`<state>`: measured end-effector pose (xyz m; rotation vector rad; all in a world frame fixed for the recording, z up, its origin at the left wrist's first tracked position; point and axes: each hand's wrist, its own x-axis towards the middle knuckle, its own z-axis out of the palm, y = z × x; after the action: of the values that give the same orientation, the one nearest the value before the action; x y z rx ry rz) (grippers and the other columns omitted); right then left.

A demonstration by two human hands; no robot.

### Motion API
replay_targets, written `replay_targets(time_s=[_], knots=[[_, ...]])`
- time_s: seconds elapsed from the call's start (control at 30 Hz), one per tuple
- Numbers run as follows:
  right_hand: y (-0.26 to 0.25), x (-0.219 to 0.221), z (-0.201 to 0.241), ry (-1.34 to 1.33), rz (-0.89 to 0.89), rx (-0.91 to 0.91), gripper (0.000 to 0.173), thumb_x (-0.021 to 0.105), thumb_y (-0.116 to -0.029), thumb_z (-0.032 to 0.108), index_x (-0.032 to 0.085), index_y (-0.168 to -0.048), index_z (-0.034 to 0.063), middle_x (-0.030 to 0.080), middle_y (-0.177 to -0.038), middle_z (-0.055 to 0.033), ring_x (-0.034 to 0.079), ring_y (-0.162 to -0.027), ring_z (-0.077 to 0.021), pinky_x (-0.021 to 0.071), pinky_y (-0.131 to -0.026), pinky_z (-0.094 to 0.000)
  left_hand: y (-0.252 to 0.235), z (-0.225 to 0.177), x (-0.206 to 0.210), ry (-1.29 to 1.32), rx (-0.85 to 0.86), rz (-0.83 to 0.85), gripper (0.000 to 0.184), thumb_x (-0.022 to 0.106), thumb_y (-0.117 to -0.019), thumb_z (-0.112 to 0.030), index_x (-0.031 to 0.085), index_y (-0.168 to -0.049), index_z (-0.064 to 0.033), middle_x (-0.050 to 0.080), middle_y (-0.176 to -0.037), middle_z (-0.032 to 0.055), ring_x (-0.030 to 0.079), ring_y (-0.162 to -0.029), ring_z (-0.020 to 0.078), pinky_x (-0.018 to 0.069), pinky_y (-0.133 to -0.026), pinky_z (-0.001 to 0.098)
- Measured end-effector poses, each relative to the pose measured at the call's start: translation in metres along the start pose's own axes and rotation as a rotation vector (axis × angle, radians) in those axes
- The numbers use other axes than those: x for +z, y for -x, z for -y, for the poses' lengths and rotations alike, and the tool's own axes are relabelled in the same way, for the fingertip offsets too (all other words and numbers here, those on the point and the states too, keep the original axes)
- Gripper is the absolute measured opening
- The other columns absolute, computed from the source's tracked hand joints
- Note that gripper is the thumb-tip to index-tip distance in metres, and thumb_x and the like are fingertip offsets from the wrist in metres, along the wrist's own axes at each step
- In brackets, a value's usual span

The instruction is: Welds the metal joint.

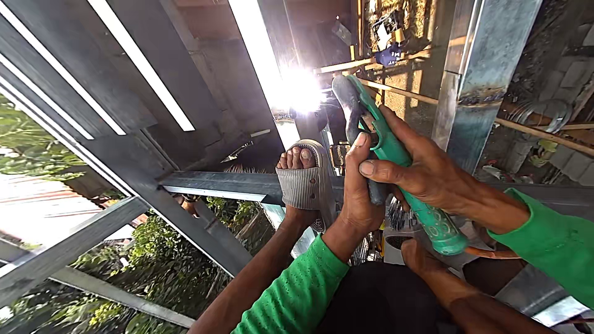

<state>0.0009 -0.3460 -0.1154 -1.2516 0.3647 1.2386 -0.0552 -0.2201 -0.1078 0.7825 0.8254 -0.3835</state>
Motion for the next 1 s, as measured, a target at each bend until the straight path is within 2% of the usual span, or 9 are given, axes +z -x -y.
replay_targets(time_s=[0.33,0.43,0.87,1.0], knots=[[-0.0029,-0.0005,-0.0021,-0.009,0.015,0.001,0.104,0.08,-0.0833,0.051,0.018,-0.165,0.0368,0.065,-0.086,-0.0111,0.06,-0.045,-0.0187,0.0544,-0.036,-0.0337,0.0009,0.0012,-0.0004,-0.006,0.002,-0.022,0.052,0.048,-0.0973,-0.068,0.064,-0.102,-0.0184,0.064,-0.08,0.0039,0.065,-0.061,0.0124,0.0541,-0.047,0.0288],[-0.003,-0.0005,-0.0029,-0.013,0.016,-0.008,0.102,0.081,-0.0836,0.05,0.019,-0.164,0.0386,0.065,-0.088,-0.0114,0.06,-0.045,-0.0191,0.0543,-0.036,-0.0335,0.0004,0.0013,-0.0008,0.01,-0.003,-0.012,0.049,0.049,-0.0971,-0.066,0.063,-0.102,-0.0193,0.063,-0.08,0.0033,0.064,-0.061,0.0117,0.0539,-0.049,0.0281],[-0.0045,-0.0002,-0.0022,-0.018,0.018,0.004,0.103,0.081,-0.0835,0.049,0.019,-0.165,0.0363,0.066,-0.088,-0.0112,0.06,-0.045,-0.0201,0.0546,-0.036,-0.0343,0.0006,0.0004,-0.0014,-0.004,-0.006,-0.018,0.054,0.046,-0.0976,-0.068,0.063,-0.106,-0.0181,0.065,-0.082,0.0051,0.065,-0.062,0.0135,0.0541,-0.046,0.0297],[-0.0054,-0.0003,-0.0014,-0.008,0.013,0.015,0.103,0.081,-0.0833,0.051,0.018,-0.164,0.0384,0.065,-0.086,-0.0115,0.06,-0.045,-0.0198,0.055,-0.037,-0.0341,-0.0002,-0.0007,-0.0004,0.008,-0.003,-0.026,0.052,0.046,-0.0986,-0.067,0.063,-0.108,-0.0191,0.065,-0.085,0.0046,0.066,-0.064,0.0126,0.054,-0.046,0.0288]])
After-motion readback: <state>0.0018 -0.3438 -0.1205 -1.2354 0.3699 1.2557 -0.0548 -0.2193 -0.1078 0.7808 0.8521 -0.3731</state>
